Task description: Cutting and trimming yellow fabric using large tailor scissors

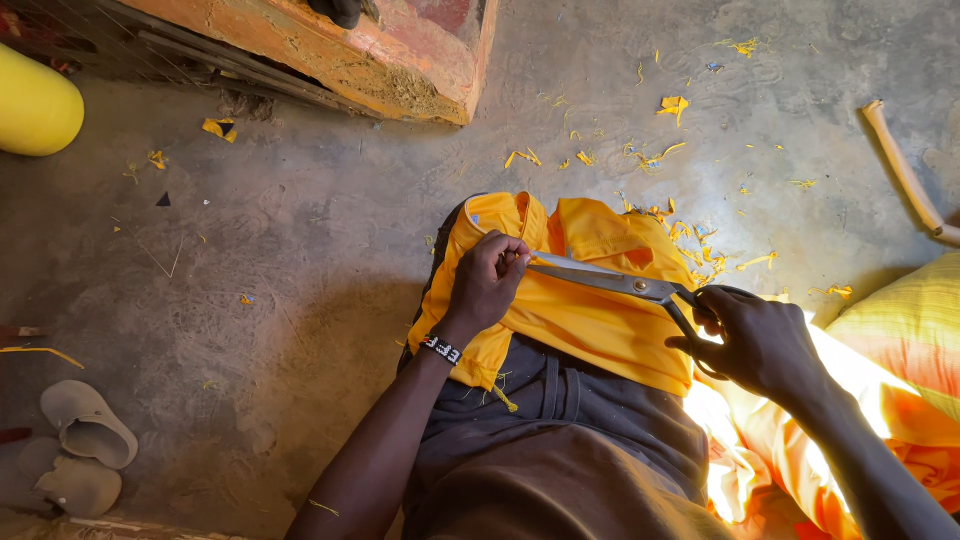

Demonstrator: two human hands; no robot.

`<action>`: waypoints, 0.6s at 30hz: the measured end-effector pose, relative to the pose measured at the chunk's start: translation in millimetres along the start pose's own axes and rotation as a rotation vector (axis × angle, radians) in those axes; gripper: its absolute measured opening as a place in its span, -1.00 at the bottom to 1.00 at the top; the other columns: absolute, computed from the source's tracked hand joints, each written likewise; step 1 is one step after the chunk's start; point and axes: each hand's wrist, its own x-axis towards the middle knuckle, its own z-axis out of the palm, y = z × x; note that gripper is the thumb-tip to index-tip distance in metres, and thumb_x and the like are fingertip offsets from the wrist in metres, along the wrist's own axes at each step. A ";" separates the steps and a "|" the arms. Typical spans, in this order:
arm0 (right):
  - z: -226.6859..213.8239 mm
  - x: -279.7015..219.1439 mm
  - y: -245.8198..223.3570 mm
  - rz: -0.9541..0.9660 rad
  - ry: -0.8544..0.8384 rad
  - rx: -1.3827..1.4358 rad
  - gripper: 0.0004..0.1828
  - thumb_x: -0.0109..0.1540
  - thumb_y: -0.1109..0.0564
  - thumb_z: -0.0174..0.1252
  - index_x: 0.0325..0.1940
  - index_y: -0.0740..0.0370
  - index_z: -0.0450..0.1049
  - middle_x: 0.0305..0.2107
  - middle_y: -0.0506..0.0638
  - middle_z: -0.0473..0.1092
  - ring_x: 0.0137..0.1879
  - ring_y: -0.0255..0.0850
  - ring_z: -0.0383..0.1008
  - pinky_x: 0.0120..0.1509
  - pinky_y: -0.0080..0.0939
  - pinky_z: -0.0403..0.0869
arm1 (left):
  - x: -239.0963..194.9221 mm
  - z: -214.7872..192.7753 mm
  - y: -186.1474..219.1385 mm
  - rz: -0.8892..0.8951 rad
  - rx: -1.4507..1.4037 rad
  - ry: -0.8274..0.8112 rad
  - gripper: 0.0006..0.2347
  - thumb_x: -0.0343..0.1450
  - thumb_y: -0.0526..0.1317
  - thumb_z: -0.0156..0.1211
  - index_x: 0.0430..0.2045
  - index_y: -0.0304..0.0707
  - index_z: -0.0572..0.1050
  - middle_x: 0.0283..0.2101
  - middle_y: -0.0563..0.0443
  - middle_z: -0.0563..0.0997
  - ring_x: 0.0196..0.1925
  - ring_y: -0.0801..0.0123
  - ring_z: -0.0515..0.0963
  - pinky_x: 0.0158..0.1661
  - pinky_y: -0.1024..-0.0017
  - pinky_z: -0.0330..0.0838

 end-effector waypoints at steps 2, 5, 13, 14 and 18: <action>-0.3 2.5 -4.9 -0.021 0.011 -0.022 -0.50 0.01 -0.41 0.30 -0.39 0.00 0.47 -0.60 -0.16 0.50 -0.55 -0.11 0.46 -0.36 -0.08 0.40 | -1.1 0.0 1.7 0.049 0.005 0.012 -0.96 0.39 -0.36 0.20 -0.40 -0.34 0.48 -0.39 0.07 0.42 -0.51 0.45 0.35 -0.46 0.46 0.29; 0.1 4.6 -12.6 -0.009 0.020 -0.056 -0.50 0.04 -0.44 0.27 -0.34 -0.03 0.47 -0.57 -0.18 0.52 -0.53 -0.12 0.48 -0.37 -0.08 0.40 | -2.8 0.2 2.0 0.061 0.013 0.037 -0.91 0.43 -0.26 0.21 -0.34 -0.31 0.54 -0.30 0.07 0.35 -0.51 0.48 0.32 -0.46 0.51 0.29; 0.3 3.9 -32.6 -0.038 0.137 -0.099 -0.54 0.04 -0.36 0.30 -0.38 0.02 0.47 -0.57 -0.13 0.52 -0.54 -0.08 0.45 -0.38 -0.06 0.35 | -3.8 1.5 6.2 0.079 -0.023 0.091 -0.93 0.41 -0.27 0.27 -0.33 -0.26 0.58 -0.34 0.12 0.26 -0.52 0.55 0.20 -0.54 0.57 0.19; 4.3 4.4 -31.1 -0.037 0.136 -0.100 -0.54 0.04 -0.36 0.30 -0.38 0.02 0.47 -0.57 -0.13 0.52 -0.54 -0.08 0.45 -0.38 -0.06 0.35 | -3.8 2.1 4.9 0.079 -0.025 0.090 -0.93 0.41 -0.27 0.27 -0.33 -0.26 0.58 -0.34 0.12 0.26 -0.52 0.55 0.20 -0.54 0.57 0.19; 14.9 5.6 -29.1 0.002 0.083 -0.099 -0.58 0.11 -0.36 0.24 -0.32 -0.01 0.45 -0.50 -0.17 0.53 -0.47 -0.09 0.50 -0.38 -0.05 0.38 | -3.6 1.6 7.0 0.059 -0.037 0.112 -0.92 0.40 -0.28 0.29 -0.32 -0.28 0.61 -0.42 0.14 0.28 -0.57 0.54 0.18 -0.54 0.51 0.13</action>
